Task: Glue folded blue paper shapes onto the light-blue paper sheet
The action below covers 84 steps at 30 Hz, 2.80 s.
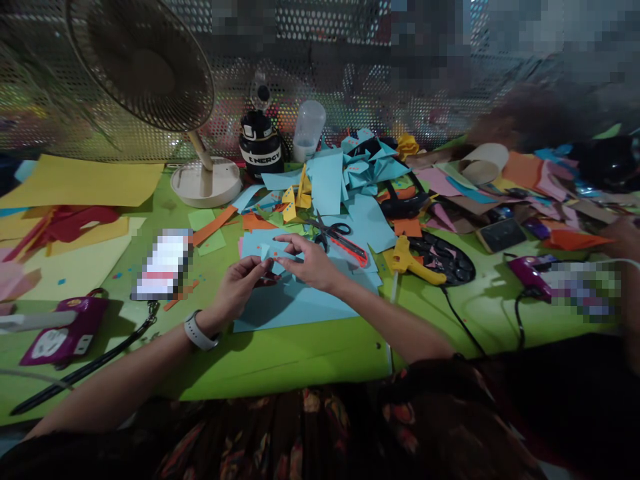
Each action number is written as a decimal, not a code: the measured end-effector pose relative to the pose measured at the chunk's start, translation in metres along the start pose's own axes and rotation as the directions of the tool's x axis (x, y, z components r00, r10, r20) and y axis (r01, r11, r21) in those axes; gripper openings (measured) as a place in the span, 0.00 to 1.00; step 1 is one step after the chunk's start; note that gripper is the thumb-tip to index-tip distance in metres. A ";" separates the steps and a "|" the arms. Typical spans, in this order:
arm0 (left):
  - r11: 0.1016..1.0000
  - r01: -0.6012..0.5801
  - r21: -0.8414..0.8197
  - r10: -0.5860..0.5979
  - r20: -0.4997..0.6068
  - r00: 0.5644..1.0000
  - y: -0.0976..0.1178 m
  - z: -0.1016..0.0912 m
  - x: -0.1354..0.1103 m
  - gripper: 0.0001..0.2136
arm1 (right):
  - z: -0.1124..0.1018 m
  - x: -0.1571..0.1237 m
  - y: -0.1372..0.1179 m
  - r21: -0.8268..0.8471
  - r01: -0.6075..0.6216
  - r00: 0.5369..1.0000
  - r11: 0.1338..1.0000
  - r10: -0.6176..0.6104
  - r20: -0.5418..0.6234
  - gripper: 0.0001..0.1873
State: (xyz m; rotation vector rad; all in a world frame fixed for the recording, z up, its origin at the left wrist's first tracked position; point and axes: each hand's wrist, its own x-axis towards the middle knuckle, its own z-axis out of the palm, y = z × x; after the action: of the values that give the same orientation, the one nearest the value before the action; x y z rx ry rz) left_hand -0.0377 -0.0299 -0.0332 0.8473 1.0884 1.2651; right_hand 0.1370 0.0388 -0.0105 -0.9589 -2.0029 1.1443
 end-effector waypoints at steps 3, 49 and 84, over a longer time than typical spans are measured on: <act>1.000 -0.007 0.016 0.007 0.000 1.000 0.000 0.000 -0.001 0.18 | 0.001 -0.001 0.001 0.010 0.011 1.000 1.000 -0.011 -0.008 0.26; 1.000 -0.023 0.012 0.023 0.038 0.999 -0.006 -0.001 -0.003 0.14 | 0.002 -0.001 0.005 0.046 -0.032 0.999 0.998 0.031 0.028 0.35; 0.992 -0.093 0.080 0.097 -0.048 0.994 -0.003 -0.001 -0.002 0.16 | 0.009 -0.005 0.005 0.074 0.057 0.994 0.996 -0.063 0.093 0.34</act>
State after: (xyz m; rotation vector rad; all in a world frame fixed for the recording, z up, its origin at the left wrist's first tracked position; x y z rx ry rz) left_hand -0.0377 -0.0319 -0.0359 0.9386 1.1567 1.3371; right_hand 0.1337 0.0320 -0.0195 -0.8165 -2.0369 1.2409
